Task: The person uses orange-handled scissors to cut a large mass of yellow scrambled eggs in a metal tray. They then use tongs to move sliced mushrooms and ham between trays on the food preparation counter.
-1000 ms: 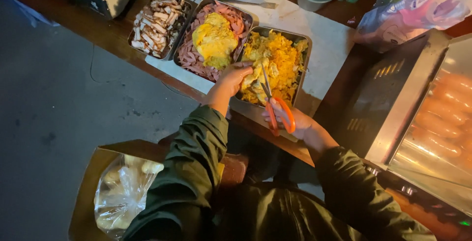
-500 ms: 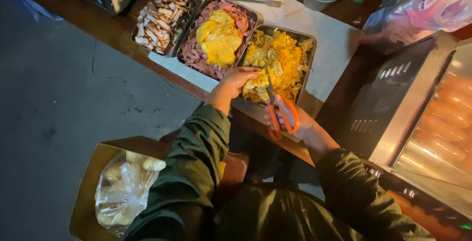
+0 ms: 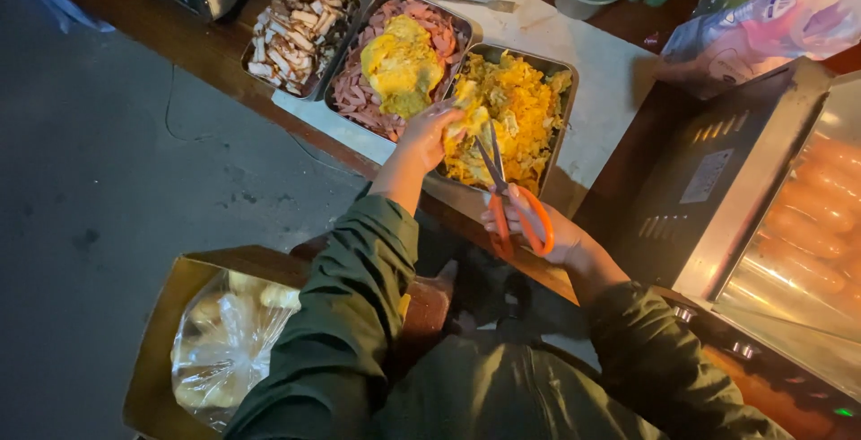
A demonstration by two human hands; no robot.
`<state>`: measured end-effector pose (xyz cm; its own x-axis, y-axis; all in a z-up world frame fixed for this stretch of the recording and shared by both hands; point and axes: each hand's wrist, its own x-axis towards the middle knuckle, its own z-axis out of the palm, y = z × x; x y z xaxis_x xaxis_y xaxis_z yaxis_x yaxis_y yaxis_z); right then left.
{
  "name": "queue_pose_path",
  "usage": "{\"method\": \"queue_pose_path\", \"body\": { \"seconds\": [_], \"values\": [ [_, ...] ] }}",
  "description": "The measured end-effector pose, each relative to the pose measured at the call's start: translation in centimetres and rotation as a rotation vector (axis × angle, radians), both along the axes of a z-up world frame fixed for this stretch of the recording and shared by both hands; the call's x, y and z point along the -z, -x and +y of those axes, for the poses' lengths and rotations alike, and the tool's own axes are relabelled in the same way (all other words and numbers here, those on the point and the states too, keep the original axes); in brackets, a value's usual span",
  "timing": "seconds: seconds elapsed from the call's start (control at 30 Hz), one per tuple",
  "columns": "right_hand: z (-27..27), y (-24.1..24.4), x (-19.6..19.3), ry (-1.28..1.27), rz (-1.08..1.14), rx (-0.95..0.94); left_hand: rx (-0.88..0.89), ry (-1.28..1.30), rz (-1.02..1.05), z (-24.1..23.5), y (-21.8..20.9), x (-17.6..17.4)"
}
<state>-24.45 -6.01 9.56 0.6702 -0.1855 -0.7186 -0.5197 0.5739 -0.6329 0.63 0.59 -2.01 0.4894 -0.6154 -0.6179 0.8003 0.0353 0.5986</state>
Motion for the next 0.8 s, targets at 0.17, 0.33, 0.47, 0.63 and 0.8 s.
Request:
{"method": "queue_pose_path", "body": {
  "seconds": [0.17, 0.33, 0.47, 0.63, 0.8],
  "values": [
    [-0.9, -1.4, -1.7, 0.059, 0.024, 0.007, 0.141, 0.023, -0.068, -2.3, 1.6, -3.4],
    [-3.1, -2.4, 1.7, 0.104, 0.032, 0.026, 0.311, -0.107, -0.248, -3.5, 1.3, -4.0],
    [-4.0, -2.9, 3.3, 0.169, -0.034, 0.083, 0.290, -0.241, -0.293, -3.5, 1.7, -5.1],
    [-4.6, -2.4, 4.8, 0.151, 0.004, 0.108, 0.318, -0.360, -0.299, -1.8, 1.8, -6.1],
    [-2.5, -1.7, -0.1, 0.146, 0.015, 0.039, 0.104, -0.170, -0.132, -0.7, 0.9, -6.1]
  ]
}}
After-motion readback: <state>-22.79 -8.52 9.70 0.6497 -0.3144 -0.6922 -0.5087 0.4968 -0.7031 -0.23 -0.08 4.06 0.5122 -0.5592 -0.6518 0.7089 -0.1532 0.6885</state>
